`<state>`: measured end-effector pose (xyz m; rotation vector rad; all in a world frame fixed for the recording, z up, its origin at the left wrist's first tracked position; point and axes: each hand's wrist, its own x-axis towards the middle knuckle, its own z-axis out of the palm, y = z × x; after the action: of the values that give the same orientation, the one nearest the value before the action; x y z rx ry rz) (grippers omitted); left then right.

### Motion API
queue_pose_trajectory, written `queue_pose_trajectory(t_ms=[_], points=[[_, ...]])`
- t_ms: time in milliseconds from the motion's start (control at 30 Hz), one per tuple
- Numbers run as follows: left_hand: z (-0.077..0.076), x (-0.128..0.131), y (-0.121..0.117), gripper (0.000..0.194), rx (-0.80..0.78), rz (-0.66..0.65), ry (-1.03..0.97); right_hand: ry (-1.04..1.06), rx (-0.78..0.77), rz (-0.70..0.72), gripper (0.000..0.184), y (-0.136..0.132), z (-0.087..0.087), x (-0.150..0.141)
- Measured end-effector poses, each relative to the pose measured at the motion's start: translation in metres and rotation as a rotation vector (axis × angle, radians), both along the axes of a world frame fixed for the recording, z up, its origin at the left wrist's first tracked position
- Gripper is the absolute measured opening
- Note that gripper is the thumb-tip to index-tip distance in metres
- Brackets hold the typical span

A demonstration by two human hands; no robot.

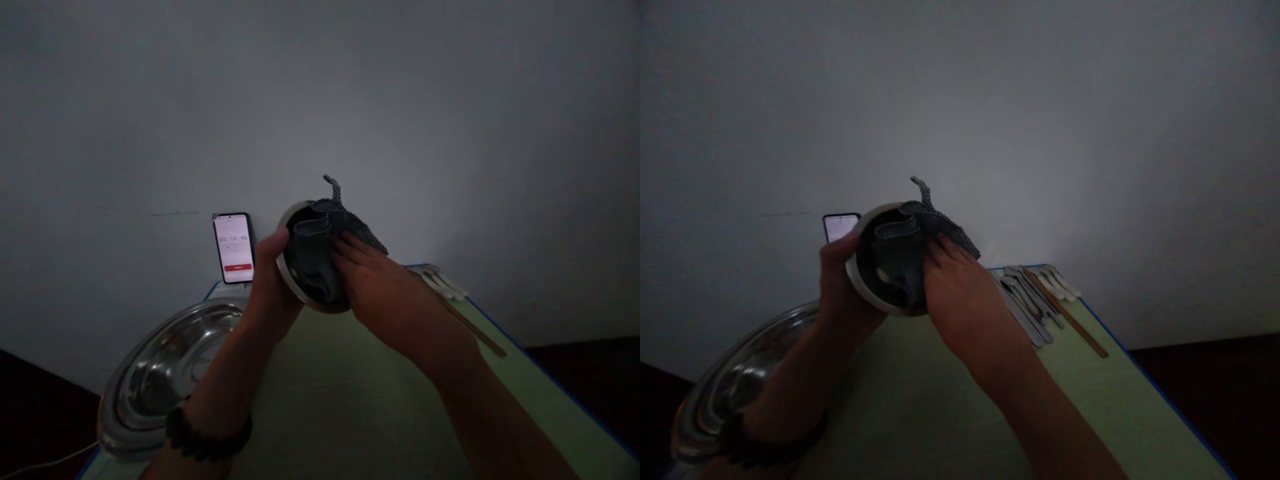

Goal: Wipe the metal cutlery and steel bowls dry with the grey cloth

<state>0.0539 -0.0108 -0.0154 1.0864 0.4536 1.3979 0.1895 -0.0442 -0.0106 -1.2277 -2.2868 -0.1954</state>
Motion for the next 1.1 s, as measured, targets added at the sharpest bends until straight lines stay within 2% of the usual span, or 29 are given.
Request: queue_pose_trajectory(t_ms=[100,267,400,533,633,733,867,1000,1100], points=[[-0.003,0.006,-0.003,0.037,-0.014,-0.036,0.01,0.109,0.008,0.043,0.042,0.003,0.003,-0.004],[0.002,0.001,-0.003,0.033,0.0,0.016,0.023,0.265,-0.037,0.329,0.029,0.005,0.0,-0.011],[0.007,-0.005,-0.003,0.034,0.034,0.048,0.05,0.313,-0.116,0.417,0.026,0.0,0.001,-0.009],[0.006,-0.011,0.001,0.038,0.061,0.046,0.054,0.274,-0.16,0.383,0.024,-0.001,0.003,-0.003],[0.006,-0.013,0.004,0.037,0.053,0.045,0.04,0.213,-0.079,0.309,0.022,0.007,0.001,0.003],[0.009,-0.012,0.003,0.034,0.031,0.09,-0.003,0.192,0.044,0.158,0.023,0.02,-0.006,0.009],[0.012,-0.005,-0.004,0.031,0.017,0.134,-0.016,0.367,0.128,0.009,0.018,0.033,-0.014,0.014],[0.014,-0.001,-0.011,0.03,0.027,0.173,-0.036,0.626,-0.03,0.027,0.038,0.038,-0.019,0.014],[0.016,0.001,-0.015,0.031,0.088,0.235,-0.081,0.811,-0.154,0.118,0.03,0.037,-0.019,0.012]])
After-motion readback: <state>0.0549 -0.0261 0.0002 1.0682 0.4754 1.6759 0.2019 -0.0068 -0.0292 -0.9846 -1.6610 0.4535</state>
